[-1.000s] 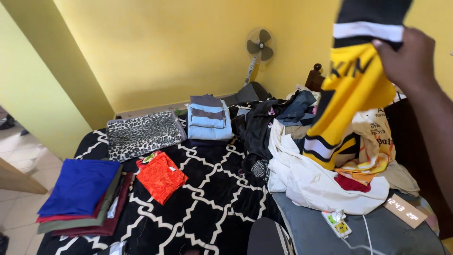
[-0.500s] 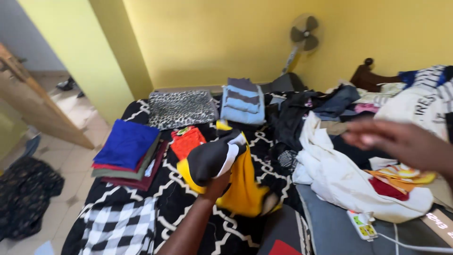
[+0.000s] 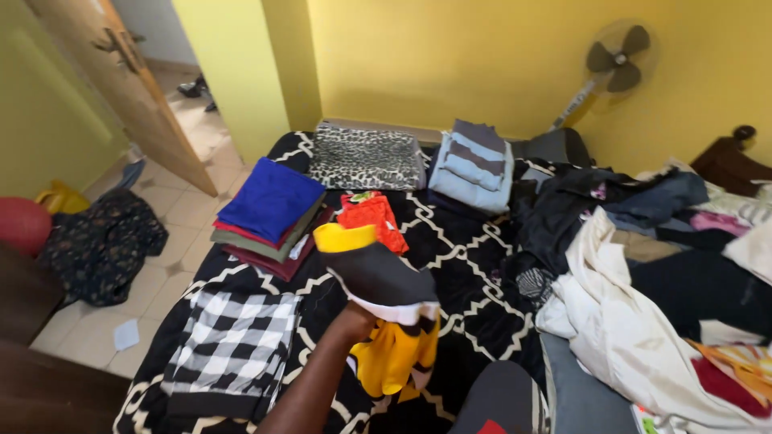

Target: Folding and stacking various garments on a bed

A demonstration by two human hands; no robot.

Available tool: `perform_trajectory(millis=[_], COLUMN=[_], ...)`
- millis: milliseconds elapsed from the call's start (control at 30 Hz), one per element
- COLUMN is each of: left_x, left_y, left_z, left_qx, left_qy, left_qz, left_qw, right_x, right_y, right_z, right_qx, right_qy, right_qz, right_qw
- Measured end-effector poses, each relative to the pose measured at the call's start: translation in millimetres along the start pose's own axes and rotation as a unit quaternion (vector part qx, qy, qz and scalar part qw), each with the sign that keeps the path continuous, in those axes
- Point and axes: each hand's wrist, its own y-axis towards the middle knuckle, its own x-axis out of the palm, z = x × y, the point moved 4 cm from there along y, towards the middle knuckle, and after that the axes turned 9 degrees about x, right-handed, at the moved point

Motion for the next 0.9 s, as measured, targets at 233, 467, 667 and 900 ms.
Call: perform_trajectory(millis=[233, 467, 667, 900], left_x=[3.1, -9.8, -13.4, -23.7], left_y=[-30.4, -29.1, -22.4, -27.6], left_z=[-10.7, -24.9, -46.6, -40.7], left_qx=[-0.066, -0.102, -0.136, 0.007], left_qy=[-0.006, -0.010, -0.019, 0.212], left_qz=[-0.007, -0.007, -0.012, 0.247], left_qw=[0.998, 0.995, 0.990, 0.945], right_x=[-41.0, -2.1, 1.6, -23.0], right_y=[-272.3, -255.3, -256.3, -251.0], right_z=[-293.2, -336.3, -333.5, -340.1], right_qx=[-0.470, -0.326, -0.173, -0.234], right_qy=[0.170, 0.146, 0.276, 0.262], right_qz=[0.155, -0.010, 0.015, 0.211], right_qw=[0.852, 0.934, 0.946, 0.912])
